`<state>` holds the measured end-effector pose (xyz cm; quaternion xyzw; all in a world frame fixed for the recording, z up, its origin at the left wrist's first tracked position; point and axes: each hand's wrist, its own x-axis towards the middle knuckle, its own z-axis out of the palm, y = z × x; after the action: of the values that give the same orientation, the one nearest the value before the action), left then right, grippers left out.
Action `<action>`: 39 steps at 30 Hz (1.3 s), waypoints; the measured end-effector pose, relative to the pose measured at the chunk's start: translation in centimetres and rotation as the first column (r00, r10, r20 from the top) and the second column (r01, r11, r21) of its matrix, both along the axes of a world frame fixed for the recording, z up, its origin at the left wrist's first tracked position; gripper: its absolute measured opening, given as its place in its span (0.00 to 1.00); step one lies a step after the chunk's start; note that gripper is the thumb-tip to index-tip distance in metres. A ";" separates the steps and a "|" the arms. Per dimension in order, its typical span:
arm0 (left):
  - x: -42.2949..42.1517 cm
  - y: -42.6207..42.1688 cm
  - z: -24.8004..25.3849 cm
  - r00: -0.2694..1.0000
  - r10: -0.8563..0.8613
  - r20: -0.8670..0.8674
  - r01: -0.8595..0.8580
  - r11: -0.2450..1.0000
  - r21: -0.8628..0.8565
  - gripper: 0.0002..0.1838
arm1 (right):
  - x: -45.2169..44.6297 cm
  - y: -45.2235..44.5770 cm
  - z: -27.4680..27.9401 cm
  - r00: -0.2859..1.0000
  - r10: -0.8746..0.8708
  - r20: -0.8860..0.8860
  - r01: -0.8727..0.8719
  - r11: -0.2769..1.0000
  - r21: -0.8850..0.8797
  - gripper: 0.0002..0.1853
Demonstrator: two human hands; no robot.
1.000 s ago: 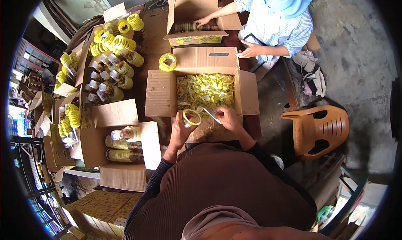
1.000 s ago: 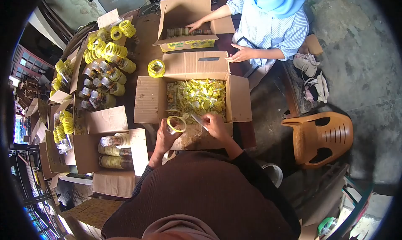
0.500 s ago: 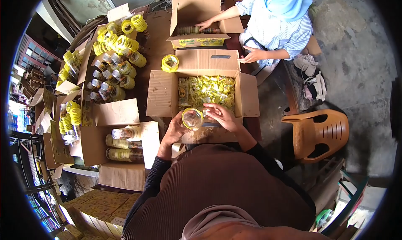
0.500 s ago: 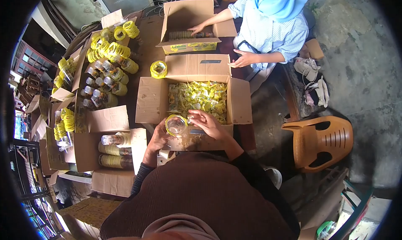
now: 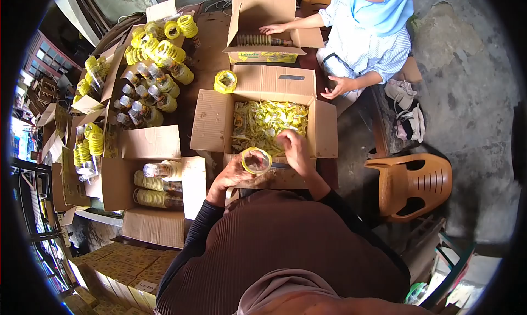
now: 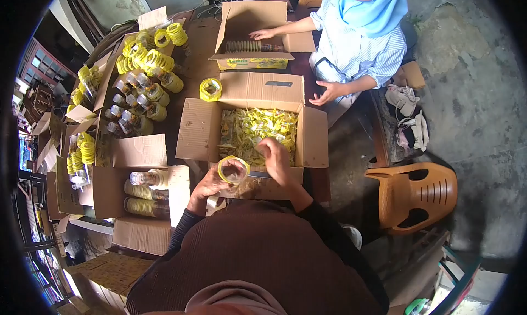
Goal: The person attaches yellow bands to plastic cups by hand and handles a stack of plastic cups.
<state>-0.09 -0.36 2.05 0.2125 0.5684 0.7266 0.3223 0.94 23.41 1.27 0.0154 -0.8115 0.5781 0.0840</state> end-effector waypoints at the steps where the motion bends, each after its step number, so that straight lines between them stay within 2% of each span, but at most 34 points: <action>1: -0.1 0.0 0.2 0.999 -0.048 -0.019 0.049 0.998 0.047 0.31 | -0.3 0.5 0.4 0.987 -0.113 -0.113 0.139 0.956 0.259 0.03; 2: -0.3 0.0 0.5 0.994 -0.076 -0.081 0.078 0.997 0.020 0.31 | -0.6 1.6 -0.8 0.990 -0.129 0.065 0.126 0.991 0.045 0.07; 3: -0.3 0.1 0.8 0.994 -0.068 -0.083 0.070 0.997 0.024 0.31 | -0.7 2.4 -1.3 0.991 -0.121 0.063 0.118 0.992 0.049 0.07; 5: -0.4 -0.2 1.2 0.996 -0.026 -0.084 0.031 0.998 0.061 0.36 | -1.1 3.5 -2.0 0.998 -0.004 -0.064 0.009 0.997 0.079 0.15; 6: -0.4 -0.4 1.0 0.996 -0.022 -0.087 0.027 0.998 0.060 0.36 | -1.0 3.7 -2.0 1.000 0.014 -0.018 -0.011 0.990 0.140 0.19; 8: -0.4 -0.6 0.4 0.998 0.007 0.069 -0.018 0.989 0.149 0.41 | -0.9 3.4 -2.4 0.998 0.006 -0.059 0.004 0.984 0.176 0.20; 9: -0.6 -0.5 0.9 0.998 0.012 0.066 -0.022 0.988 0.153 0.41 | -1.1 3.1 -2.2 0.995 0.000 -0.097 0.021 0.977 0.211 0.20; 11: -0.6 -0.3 1.7 0.997 0.074 -0.007 -0.073 0.995 0.061 0.44 | -1.0 2.7 -1.7 0.999 -0.001 -0.053 0.012 0.976 0.218 0.17; 12: -0.7 -0.2 1.8 0.995 0.093 0.025 -0.094 0.993 0.066 0.45 | -1.1 2.7 -1.3 1.000 0.023 -0.005 -0.022 0.978 0.208 0.15; 14: -0.5 -0.3 2.4 0.996 0.052 0.068 -0.065 0.978 0.198 0.44 | -0.1 2.4 -0.8 0.997 0.049 0.063 -0.060 0.979 0.194 0.13; 16: -0.6 -0.4 2.5 0.998 0.020 0.060 -0.035 0.969 0.246 0.44 | -0.1 1.7 0.4 0.990 0.031 -0.141 0.021 0.937 0.350 0.10; 17: -0.4 -0.2 2.6 0.999 0.039 0.038 -0.046 0.974 0.221 0.43 | -0.1 1.6 0.7 0.989 0.034 -0.146 0.020 0.935 0.354 0.10; 19: -0.3 -0.1 2.4 0.998 0.060 0.010 -0.061 0.977 0.202 0.42 | 0.4 1.2 1.2 0.997 0.067 -0.050 -0.060 0.990 0.128 0.09; 20: -0.4 -0.1 1.9 0.991 0.089 -0.098 -0.073 0.984 0.163 0.41 | 0.6 0.9 1.4 0.997 0.073 -0.017 -0.073 0.996 0.042 0.07; 21: -0.5 -0.1 1.7 0.972 0.112 -0.205 -0.088 0.988 0.124 0.40 | 0.9 0.6 2.2 0.997 0.075 -0.022 -0.074 0.996 0.046 0.07; 23: -0.5 0.0 2.1 0.961 0.127 -0.246 -0.111 0.991 0.078 0.38 | 1.5 -0.1 4.4 0.973 0.202 0.116 -0.191 0.977 -0.100 0.07; 24: -0.5 0.0 2.2 0.943 0.136 -0.302 -0.115 0.990 0.086 0.39 | 1.8 -0.7 4.6 0.969 0.235 0.070 -0.216 0.953 -0.215 0.07; 25: -0.5 -0.1 2.2 0.923 0.144 -0.356 -0.118 0.989 0.092 0.39 | 2.1 -1.1 5.0 0.964 0.254 0.078 -0.239 0.956 -0.171 0.06; 28: -0.6 0.0 1.1 0.930 0.114 -0.351 -0.081 0.991 0.106 0.44 | 2.8 -1.7 4.4 0.968 0.242 0.060 -0.226 0.954 -0.196 0.07; 29: -0.3 -0.1 0.9 0.928 0.114 -0.354 -0.080 0.991 0.109 0.44 | 2.9 -1.8 4.5 0.965 0.222 0.137 -0.175 0.941 -0.291 0.07; 30: 0.1 0.1 2.0 0.967 0.114 -0.228 -0.097 0.992 0.082 0.44 | 3.1 -1.8 4.6 0.954 0.208 0.215 -0.115 0.918 -0.379 0.07; 31: 0.5 0.3 2.6 0.988 0.115 -0.098 -0.110 0.992 0.054 0.44 | 3.3 -1.8 4.6 0.955 0.206 0.212 -0.114 0.919 -0.376 0.07; 32: 0.6 0.5 2.6 0.988 0.113 -0.101 -0.107 0.993 0.058 0.44 | 3.5 -1.7 4.7 0.959 0.190 0.209 -0.100 0.920 -0.378 0.07; 34: 0.7 0.8 2.5 0.871 0.198 -0.450 -0.259 0.963 -0.077 0.43 | 4.0 -1.6 4.6 0.964 0.171 0.203 -0.085 0.923 -0.376 0.07; 37: 0.9 0.4 2.1 0.863 0.197 -0.465 -0.243 0.969 -0.039 0.39 | 4.7 -1.7 3.9 0.982 0.094 0.161 -0.030 0.932 -0.362 0.08; 39: 1.6 0.3 2.4 0.896 0.211 -0.391 -0.231 0.973 -0.006 0.36 | 5.3 -1.7 3.3 0.985 0.022 0.170 0.045 0.924 -0.380 0.09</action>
<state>1.53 -0.02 4.42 0.2775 0.6600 0.6870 0.1245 6.23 21.67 4.61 -0.0559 -0.6873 0.7240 0.0188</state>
